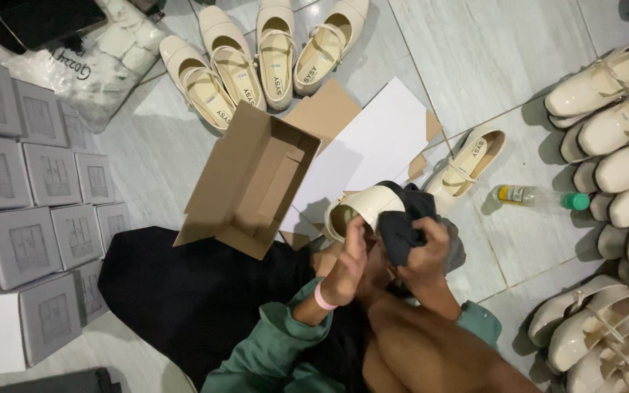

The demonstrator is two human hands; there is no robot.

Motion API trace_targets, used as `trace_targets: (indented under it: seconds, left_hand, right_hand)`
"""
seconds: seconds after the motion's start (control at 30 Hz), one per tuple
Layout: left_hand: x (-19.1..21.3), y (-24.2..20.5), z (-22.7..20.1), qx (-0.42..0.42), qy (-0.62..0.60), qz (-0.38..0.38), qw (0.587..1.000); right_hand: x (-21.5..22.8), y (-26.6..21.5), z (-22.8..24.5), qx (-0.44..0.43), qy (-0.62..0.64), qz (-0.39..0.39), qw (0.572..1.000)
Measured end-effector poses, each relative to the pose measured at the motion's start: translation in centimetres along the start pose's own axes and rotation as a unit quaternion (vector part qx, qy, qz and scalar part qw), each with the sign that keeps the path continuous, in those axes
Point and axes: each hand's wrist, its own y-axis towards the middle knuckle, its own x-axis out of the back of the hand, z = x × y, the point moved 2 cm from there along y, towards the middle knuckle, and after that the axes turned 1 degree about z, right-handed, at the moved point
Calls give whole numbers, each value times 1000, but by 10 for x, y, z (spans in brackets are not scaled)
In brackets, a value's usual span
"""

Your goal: The person sits on the floor and wipes a pair of white shoes with a dark cloth. They clean the exterior and interior surfaces of both shoes, then place them into a cardboard box and close the lid.

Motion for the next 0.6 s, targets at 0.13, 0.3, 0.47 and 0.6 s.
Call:
trace_targets:
  seconds: [0.13, 0.3, 0.47, 0.6]
  left_hand:
    - [-4, 8, -19, -65, -91, -14, 994]
    - [-5, 18, -33, -39, -146, -43, 988]
    - [-7, 10, -15, -16, -145, -77, 986]
    - [6, -2, 10, -81, -115, -51, 989]
  right_hand:
    - [-28, -10, -13, 52, 46, -13, 997]
    - [-25, -3, -11, 68, 19, -27, 997]
    - [-4, 12, -5, 40, -15, -3, 999]
    - [-16, -1, -18, 83, 79, -38, 993]
